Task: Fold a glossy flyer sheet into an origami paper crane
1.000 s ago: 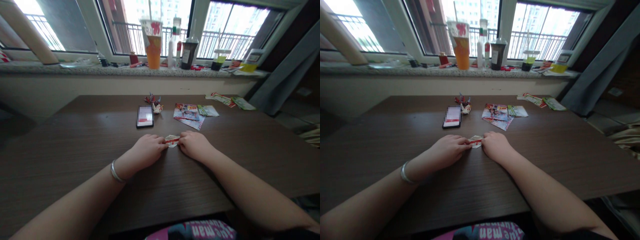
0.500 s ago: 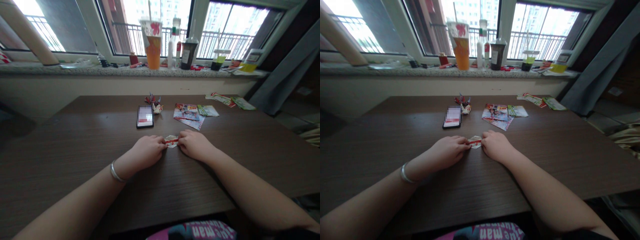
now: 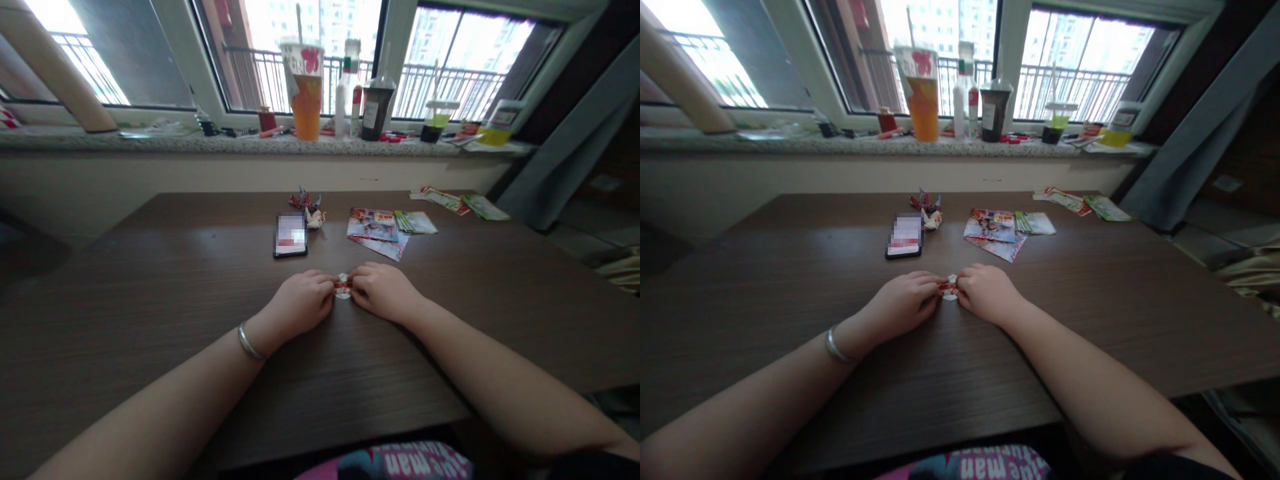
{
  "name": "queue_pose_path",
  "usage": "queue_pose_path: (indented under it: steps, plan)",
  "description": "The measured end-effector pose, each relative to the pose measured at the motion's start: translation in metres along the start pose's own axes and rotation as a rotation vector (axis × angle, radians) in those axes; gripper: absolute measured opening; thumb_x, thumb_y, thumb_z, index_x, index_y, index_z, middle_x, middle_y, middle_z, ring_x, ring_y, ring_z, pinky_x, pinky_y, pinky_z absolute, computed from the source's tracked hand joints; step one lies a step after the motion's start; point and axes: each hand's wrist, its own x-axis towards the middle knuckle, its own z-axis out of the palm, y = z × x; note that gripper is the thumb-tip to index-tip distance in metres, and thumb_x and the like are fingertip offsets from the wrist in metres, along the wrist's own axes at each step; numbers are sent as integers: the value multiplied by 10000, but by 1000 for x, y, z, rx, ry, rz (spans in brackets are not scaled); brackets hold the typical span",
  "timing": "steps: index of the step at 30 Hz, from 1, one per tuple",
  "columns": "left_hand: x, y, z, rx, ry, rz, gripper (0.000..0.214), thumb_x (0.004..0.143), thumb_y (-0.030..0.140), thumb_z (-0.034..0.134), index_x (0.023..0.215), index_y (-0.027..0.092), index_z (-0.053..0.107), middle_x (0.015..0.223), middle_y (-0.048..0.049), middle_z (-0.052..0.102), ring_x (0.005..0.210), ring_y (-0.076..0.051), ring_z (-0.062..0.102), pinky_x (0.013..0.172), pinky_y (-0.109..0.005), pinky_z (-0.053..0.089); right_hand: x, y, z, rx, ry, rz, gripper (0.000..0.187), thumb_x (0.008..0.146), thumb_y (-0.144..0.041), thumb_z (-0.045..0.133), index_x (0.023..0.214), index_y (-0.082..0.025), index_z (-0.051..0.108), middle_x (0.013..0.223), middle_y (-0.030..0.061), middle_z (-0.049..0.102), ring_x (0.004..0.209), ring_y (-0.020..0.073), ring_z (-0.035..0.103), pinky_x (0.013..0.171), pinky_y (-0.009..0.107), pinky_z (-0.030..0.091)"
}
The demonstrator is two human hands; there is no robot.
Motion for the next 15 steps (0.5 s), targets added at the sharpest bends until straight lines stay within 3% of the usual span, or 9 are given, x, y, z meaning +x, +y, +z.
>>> queue_pose_path:
  steps: [8, 15]
  plan:
    - [1, 1, -2, 52, 15, -10, 121, 868, 176, 534, 838, 147, 648, 829, -67, 683, 854, -207, 622, 812, -337, 502, 0, -5, -3, 54, 8, -13, 236, 929, -344, 520, 919, -185, 695, 914, 60, 719, 876, 184, 625, 756, 278, 387]
    - [0, 1, -2, 76, 7, 2, 127, 890, 222, 554, 840, 155, 650, 807, -56, 690, 807, -199, 616, 757, -321, 484, -3, -5, -3, 34, 25, -45, 260, 938, -383, 502, 949, -206, 693, 925, 58, 715, 902, 184, 618, 746, 277, 371]
